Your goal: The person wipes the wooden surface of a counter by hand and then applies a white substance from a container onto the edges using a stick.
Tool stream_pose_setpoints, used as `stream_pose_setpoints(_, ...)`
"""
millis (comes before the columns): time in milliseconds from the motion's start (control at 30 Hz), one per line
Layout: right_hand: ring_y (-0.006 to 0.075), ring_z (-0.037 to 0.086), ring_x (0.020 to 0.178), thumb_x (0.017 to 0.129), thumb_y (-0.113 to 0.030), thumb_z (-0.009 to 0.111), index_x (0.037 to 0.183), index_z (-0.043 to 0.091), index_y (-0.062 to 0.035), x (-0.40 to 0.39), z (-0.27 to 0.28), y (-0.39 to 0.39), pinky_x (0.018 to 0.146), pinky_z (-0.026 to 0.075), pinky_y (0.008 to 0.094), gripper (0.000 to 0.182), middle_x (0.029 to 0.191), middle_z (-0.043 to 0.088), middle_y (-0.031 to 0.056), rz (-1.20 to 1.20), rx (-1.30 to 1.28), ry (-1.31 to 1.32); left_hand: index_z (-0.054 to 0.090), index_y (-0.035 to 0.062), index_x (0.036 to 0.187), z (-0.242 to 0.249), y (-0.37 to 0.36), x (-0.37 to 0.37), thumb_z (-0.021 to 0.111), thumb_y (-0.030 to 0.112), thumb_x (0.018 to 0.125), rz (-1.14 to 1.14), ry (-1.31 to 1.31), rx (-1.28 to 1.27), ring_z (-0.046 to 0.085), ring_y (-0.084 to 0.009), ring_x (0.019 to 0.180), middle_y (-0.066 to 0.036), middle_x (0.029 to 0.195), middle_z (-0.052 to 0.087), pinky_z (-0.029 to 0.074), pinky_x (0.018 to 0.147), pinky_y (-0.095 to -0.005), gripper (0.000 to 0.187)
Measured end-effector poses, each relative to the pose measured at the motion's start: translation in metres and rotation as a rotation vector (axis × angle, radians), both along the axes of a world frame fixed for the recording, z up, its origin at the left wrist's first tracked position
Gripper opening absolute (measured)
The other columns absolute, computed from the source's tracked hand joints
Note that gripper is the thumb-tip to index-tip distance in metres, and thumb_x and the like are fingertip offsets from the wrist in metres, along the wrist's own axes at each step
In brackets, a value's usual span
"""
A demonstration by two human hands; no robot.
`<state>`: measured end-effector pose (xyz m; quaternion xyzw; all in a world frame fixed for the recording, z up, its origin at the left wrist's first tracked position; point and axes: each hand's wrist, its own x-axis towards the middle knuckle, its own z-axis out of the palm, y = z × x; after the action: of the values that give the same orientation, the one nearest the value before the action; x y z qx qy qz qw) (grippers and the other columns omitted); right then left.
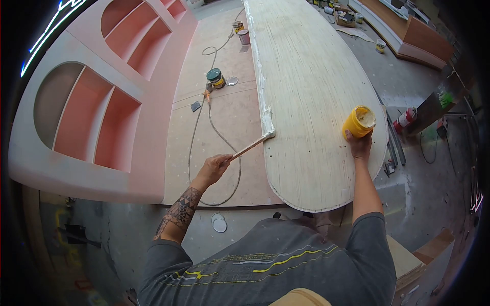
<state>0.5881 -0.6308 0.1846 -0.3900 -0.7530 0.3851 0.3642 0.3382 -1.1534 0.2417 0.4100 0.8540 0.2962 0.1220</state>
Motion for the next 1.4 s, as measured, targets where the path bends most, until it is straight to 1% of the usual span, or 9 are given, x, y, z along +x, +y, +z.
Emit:
stream_pose_setpoints(200, 0.0378, 0.066, 0.131, 0.075, -0.036, 0.094, 0.148, 0.046, -0.0079, -0.001, -0.004, 0.002, 0.111, 0.053, 0.0473, 0.092, 0.14, 0.068, 0.0187, 0.019, -0.001, 0.032, 0.075, 0.0018, 0.13, 0.0, -0.018, 0.026, 0.072, 0.005, 0.102, 0.005, -0.055, -0.001, 0.08, -0.0279, 0.097, -0.019, 0.116, 0.079, 0.064, 0.085, -0.0374, 0.028)
stream_pose_setpoints(500, 0.0392, 0.067, 0.13, 0.075, -0.045, 0.093, 0.146, 0.047, -0.0079, -0.001, -0.008, 0.005, 0.11, 0.053, 0.0492, 0.093, 0.139, 0.069, 0.0196, 0.001, 0.022, 0.011, 0.075, 0.0068, 0.131, 0.018, -0.034, 0.057, 0.071, 0.001, 0.1, 0.011, -0.081, -0.044, 0.077, -0.0319, 0.097, -0.015, 0.116, 0.076, 0.063, 0.085, -0.0393, 0.032)
stream_pose_setpoints(700, 0.0402, 0.067, 0.13, 0.076, -0.046, 0.092, 0.144, 0.047, -0.0094, 0.0, -0.005, 0.003, 0.109, 0.053, 0.0507, 0.09, 0.138, 0.07, 0.0197, -0.001, -0.026, 0.001, 0.077, 0.0126, 0.132, 0.027, -0.043, 0.06, 0.072, -0.002, 0.099, -0.111, 0.089, -0.122, 0.076, -0.0294, 0.1, -0.014, 0.12, 0.073, 0.065, 0.085, -0.0382, 0.037)
stream_pose_setpoints(800, 0.0407, 0.066, 0.13, 0.075, -0.047, 0.092, 0.143, 0.047, -0.0099, 0.0, -0.001, 0.0, 0.108, 0.053, 0.0511, 0.089, 0.138, 0.07, 0.0192, -0.01, -0.018, -0.023, 0.077, 0.0123, 0.131, 0.033, -0.046, 0.064, 0.072, -0.002, 0.099, -0.164, 0.034, -0.128, 0.076, -0.0292, 0.1, -0.013, 0.12, 0.073, 0.065, 0.085, -0.0389, 0.036)
stream_pose_setpoints(867, 0.0409, 0.066, 0.13, 0.075, -0.047, 0.092, 0.142, 0.047, -0.0101, 0.002, -0.002, 0.002, 0.108, 0.054, 0.0513, 0.089, 0.138, 0.07, 0.019, -0.022, -0.027, -0.044, 0.077, 0.0103, 0.131, 0.043, -0.043, 0.066, 0.072, -0.001, 0.099, -0.143, -0.131, -0.115, 0.076, -0.0266, 0.098, -0.013, 0.116, 0.075, 0.064, 0.086, -0.0376, 0.034)
stream_pose_setpoints(1033, 0.0408, 0.065, 0.132, 0.075, -0.046, 0.092, 0.142, 0.045, -0.01, 0.0, -0.004, 0.001, 0.11, 0.053, 0.051, 0.09, 0.139, 0.068, 0.019, -0.014, -0.007, -0.06, 0.075, 0.0037, 0.132, 0.041, -0.018, 0.027, 0.072, 0.008, 0.103, -0.016, -0.027, -0.048, 0.077, -0.0192, 0.092, -0.013, 0.103, 0.079, 0.061, 0.082, -0.0317, 0.03)
stream_pose_setpoints(1100, 0.0408, 0.064, 0.132, 0.075, -0.046, 0.092, 0.142, 0.045, -0.0103, 0.0, -0.001, -0.001, 0.11, 0.053, 0.0509, 0.09, 0.139, 0.068, 0.0189, -0.014, -0.022, -0.059, 0.074, 0.0005, 0.129, 0.039, 0.001, 0.003, 0.072, 0.01, 0.104, 0.122, -0.051, 0.025, 0.078, -0.027, 0.102, -0.019, 0.114, 0.079, 0.061, 0.087, -0.0342, 0.027)
stream_pose_setpoints(1267, 0.0406, 0.065, 0.132, 0.075, -0.044, 0.093, 0.142, 0.046, -0.0107, 0.001, 0.0, 0.0, 0.111, 0.053, 0.0506, 0.089, 0.139, 0.067, 0.0185, -0.016, -0.026, -0.044, 0.074, -0.001, 0.13, 0.023, 0.036, -0.051, 0.069, 0.012, 0.106, 0.136, -0.02, 0.0, 0.078, -0.0295, 0.107, -0.021, 0.119, 0.079, 0.061, 0.091, -0.0365, 0.028)
stream_pose_setpoints(1400, 0.0408, 0.064, 0.132, 0.074, -0.044, 0.093, 0.142, 0.046, -0.0106, 0.001, 0.001, 0.0, 0.111, 0.053, 0.0509, 0.089, 0.14, 0.067, 0.0187, -0.016, -0.026, -0.049, 0.074, -0.0002, 0.131, 0.003, 0.033, -0.077, 0.068, 0.012, 0.106, 0.108, -0.003, -0.062, 0.077, -0.0301, 0.11, -0.02, 0.121, 0.079, 0.061, 0.094, -0.0377, 0.029)
